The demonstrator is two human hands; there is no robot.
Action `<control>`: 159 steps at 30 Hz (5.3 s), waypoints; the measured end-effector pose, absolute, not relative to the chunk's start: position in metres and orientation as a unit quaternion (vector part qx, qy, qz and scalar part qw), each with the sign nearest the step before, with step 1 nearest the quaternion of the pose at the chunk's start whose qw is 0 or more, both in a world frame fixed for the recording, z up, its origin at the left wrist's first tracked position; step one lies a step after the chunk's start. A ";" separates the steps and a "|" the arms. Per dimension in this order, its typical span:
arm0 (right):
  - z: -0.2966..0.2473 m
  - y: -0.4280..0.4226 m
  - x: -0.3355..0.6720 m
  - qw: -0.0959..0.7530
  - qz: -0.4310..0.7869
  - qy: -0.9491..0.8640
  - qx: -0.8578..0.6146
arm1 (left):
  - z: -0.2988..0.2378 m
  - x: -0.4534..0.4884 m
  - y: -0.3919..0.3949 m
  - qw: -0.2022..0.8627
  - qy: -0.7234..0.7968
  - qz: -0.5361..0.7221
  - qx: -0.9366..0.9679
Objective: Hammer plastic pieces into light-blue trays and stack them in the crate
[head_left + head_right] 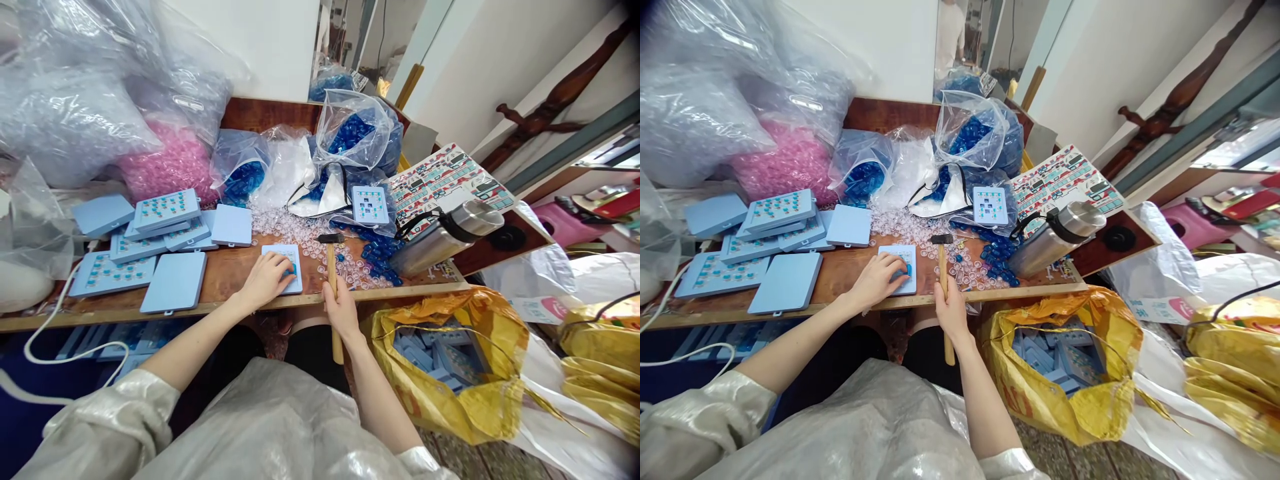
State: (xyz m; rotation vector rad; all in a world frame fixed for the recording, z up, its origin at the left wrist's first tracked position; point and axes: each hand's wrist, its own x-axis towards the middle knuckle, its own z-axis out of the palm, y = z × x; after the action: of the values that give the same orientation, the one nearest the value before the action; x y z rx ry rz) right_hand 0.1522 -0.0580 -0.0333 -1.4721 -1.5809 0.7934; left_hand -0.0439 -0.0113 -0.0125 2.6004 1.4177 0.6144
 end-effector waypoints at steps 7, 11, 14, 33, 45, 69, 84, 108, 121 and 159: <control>-0.008 -0.090 0.157 0.251 0.288 -0.731 -0.566 | -0.017 -0.045 -0.003 0.135 0.507 0.229 0.820; -0.005 -0.094 0.153 0.258 0.275 -0.719 -0.584 | -0.019 -0.046 -0.001 0.162 0.508 0.234 0.813; -0.007 -0.092 0.150 0.258 0.282 -0.715 -0.585 | -0.018 -0.046 -0.001 0.170 0.510 0.233 0.811; -0.053 -0.057 0.171 0.482 0.386 -0.561 -0.551 | -0.018 0.004 0.119 0.110 0.417 0.262 0.864; -0.055 -0.060 0.173 0.486 0.384 -0.552 -0.558 | -0.014 0.101 0.154 0.040 0.411 0.128 0.902; -0.057 -0.051 0.170 0.473 0.362 -0.555 -0.581 | 0.002 -0.112 0.124 0.104 0.618 0.306 0.717; -0.051 -0.053 0.165 0.465 0.350 -0.562 -0.587 | -0.026 -0.082 -0.019 -0.007 0.387 0.252 0.887; -0.015 -0.086 0.163 0.317 0.316 -0.666 -0.597 | -0.030 -0.066 -0.040 0.017 0.417 0.242 0.876; -0.020 -0.120 0.153 0.275 0.347 -0.656 -0.611 | -0.004 -0.047 -0.032 -0.025 0.481 0.115 0.869; -0.026 -0.037 0.110 0.317 0.256 -0.732 -0.546 | -0.020 -0.074 -0.023 0.055 0.424 0.230 0.874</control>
State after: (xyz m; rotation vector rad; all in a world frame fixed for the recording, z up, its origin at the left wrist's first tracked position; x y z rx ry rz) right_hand 0.1102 -0.0373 -0.0256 -1.4361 -1.9262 0.6750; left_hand -0.0736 -0.0234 -0.0203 2.6548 1.2876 0.6970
